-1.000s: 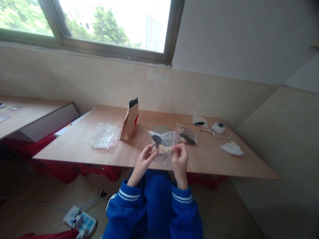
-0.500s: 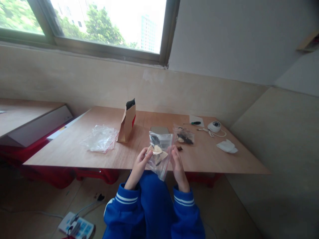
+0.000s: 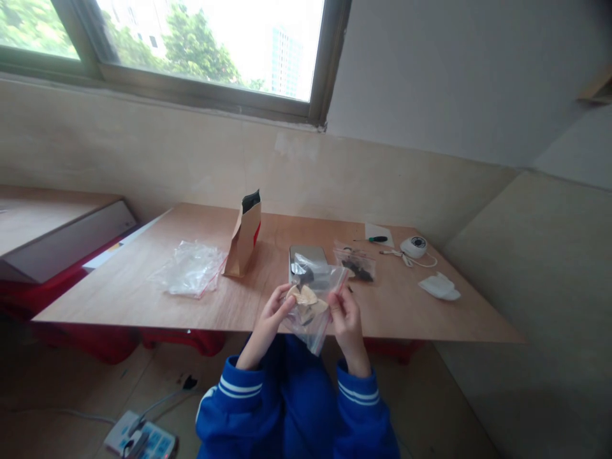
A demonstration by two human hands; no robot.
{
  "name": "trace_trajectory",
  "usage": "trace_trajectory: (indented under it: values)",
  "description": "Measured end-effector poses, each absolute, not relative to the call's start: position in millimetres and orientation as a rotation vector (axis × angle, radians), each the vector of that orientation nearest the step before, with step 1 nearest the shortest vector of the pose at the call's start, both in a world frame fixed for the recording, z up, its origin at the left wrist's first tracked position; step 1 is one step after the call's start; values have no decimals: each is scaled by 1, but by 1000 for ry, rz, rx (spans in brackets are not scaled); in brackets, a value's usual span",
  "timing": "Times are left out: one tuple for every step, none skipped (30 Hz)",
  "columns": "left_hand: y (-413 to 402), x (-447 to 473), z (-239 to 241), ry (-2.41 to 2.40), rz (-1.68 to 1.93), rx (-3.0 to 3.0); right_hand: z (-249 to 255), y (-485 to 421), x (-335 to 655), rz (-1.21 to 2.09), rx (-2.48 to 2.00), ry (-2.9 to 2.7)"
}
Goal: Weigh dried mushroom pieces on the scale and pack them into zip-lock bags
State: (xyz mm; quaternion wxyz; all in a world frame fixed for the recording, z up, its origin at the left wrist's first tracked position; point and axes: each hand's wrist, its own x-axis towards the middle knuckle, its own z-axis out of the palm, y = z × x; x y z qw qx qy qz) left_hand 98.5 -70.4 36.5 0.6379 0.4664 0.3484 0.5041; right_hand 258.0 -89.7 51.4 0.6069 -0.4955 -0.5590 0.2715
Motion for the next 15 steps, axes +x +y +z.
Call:
trace_trajectory:
  values:
    - [-71, 99, 34, 792, 1154, 1038, 50, -89, 258, 595, -1161, -1299]
    - [-71, 100, 31, 786, 1153, 1015, 49, -88, 257, 572, -1173, -1307]
    - [-71, 101, 28, 778, 1147, 998, 48, -88, 256, 558, -1181, -1311]
    - [-71, 102, 26, 771, 1140, 989, 47, -88, 256, 549, -1189, -1309]
    - [-71, 102, 23, 768, 1133, 983, 46, -88, 255, 543, -1194, -1299]
    - [-72, 103, 21, 770, 1129, 980, 46, -88, 254, 546, -1200, -1283]
    - [-72, 103, 20, 775, 1129, 975, 46, -89, 253, 553, -1204, -1261]
    - [-73, 103, 20, 775, 1139, 969, 45, -90, 252, 563, -1204, -1233]
    - [-75, 102, 22, 766, 1163, 963, 45, -91, 250, 570, -1195, -1197]
    - [-77, 100, 25, 745, 1206, 967, 45, -91, 249, 570, -1179, -1151]
    - [-80, 99, 29, 718, 1261, 983, 45, -92, 248, 558, -1158, -1090]
    - [-82, 97, 34, 691, 1324, 1024, 45, -92, 247, 539, -1136, -1027]
    - [-85, 95, 39, 680, 1376, 1102, 45, -92, 247, 524, -1117, -980]
    - [-87, 94, 45, 700, 1403, 1185, 44, -92, 247, 521, -1107, -971]
    - [-88, 93, 49, 740, 1392, 1257, 44, -91, 248, 534, -1107, -1005]
